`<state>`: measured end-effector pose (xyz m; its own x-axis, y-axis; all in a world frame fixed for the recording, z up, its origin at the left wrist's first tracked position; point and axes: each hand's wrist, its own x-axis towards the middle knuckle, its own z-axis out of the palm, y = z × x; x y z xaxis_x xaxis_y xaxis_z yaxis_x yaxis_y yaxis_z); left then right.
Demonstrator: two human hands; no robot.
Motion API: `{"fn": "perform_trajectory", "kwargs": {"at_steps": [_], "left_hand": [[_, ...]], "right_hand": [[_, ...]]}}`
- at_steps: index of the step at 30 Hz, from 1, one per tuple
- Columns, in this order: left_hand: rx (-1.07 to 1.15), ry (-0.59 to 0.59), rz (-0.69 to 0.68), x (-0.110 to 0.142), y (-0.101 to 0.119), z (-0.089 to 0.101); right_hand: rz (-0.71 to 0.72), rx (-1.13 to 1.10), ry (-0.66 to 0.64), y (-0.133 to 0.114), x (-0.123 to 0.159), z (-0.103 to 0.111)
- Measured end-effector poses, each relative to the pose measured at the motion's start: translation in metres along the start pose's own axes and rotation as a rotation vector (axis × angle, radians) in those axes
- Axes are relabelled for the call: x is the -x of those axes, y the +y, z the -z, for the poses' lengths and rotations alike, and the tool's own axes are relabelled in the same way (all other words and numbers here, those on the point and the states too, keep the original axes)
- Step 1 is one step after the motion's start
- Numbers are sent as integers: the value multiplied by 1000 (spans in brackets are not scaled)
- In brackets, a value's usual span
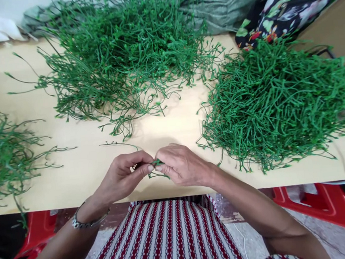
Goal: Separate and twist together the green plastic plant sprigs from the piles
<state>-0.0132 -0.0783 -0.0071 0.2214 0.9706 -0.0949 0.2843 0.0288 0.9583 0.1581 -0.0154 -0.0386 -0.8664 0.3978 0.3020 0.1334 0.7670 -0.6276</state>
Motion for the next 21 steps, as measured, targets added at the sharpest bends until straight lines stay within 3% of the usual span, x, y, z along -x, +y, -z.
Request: {"fn": "perform_trajectory", "kwargs": {"at_steps": [6,9,12,15,18,21], "left_hand": [[-420,-347,-247,6,12,12],[-523,-414,-305,9,19,25],[-467,-366,-230,7,19,37],[-249,-289,-43,0,14,38],[11,-188,95,-9,6,30],[138,-28,98,-14,1,19]], "right_hand": [[-5,-32,-328,-21,6,14],[9,-116,-444,-25,12,34],[-14,-134,-305,-19,19,54],[-56,-95,-83,-11,17,60],[-99,-130,84,-9,4,47],[-223,-278,151,-13,-9,23]]}}
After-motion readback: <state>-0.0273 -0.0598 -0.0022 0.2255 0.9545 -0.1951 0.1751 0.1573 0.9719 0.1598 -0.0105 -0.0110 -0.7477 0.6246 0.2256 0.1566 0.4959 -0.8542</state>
